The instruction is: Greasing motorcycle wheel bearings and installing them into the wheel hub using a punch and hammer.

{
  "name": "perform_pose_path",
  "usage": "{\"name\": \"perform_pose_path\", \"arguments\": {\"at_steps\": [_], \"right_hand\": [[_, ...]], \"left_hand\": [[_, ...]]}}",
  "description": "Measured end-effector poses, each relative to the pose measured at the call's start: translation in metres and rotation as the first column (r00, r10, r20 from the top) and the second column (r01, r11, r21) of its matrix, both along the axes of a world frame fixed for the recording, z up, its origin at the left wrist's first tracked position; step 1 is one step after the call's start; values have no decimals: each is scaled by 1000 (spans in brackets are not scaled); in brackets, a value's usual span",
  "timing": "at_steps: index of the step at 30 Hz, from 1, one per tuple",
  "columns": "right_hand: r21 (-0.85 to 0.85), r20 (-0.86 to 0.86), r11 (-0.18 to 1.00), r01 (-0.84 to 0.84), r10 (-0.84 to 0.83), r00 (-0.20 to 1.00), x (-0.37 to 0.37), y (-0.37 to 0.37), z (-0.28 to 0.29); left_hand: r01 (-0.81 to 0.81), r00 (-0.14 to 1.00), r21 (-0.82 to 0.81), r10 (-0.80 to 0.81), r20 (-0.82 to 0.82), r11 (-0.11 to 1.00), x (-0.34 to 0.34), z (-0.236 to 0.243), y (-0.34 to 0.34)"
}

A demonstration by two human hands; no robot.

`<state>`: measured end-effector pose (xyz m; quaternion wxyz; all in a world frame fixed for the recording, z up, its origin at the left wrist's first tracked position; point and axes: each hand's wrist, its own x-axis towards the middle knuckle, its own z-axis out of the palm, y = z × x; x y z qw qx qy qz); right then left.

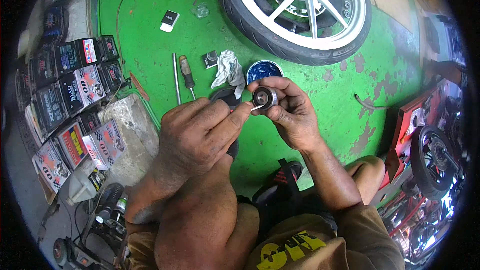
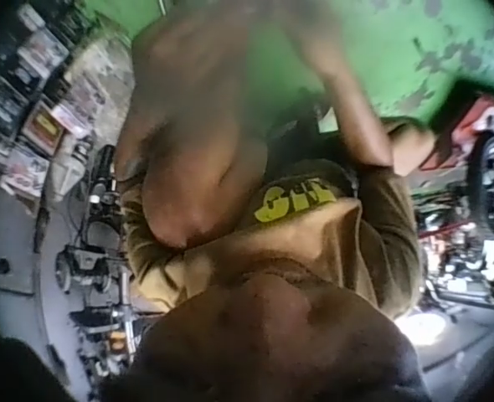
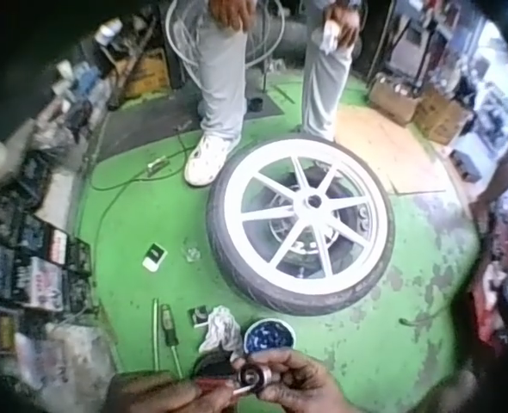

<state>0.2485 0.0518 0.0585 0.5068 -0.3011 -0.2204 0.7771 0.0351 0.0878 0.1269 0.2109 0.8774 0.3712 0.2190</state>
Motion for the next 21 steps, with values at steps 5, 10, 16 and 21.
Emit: {"name": "perform_pose_path", "arguments": {"at_steps": [5,10,16,21], "right_hand": [[55,250,998,-8,-6,968,3,5,3],[16,307,998,-64,56,950,5,8,6],[-78,157,979,-188,198,968,1,7,2],[-129,9,960,-247,250,968,1,5,0]], "left_hand": [[-3,988,53,11,-154,999,4,5,-3],[-66,998,-134,68,17,989,4,-4,0],[-24,961,-645,195,196,764,-10,-17,7],[79,862,-763,341,376,641,-10,-40,4]]}}
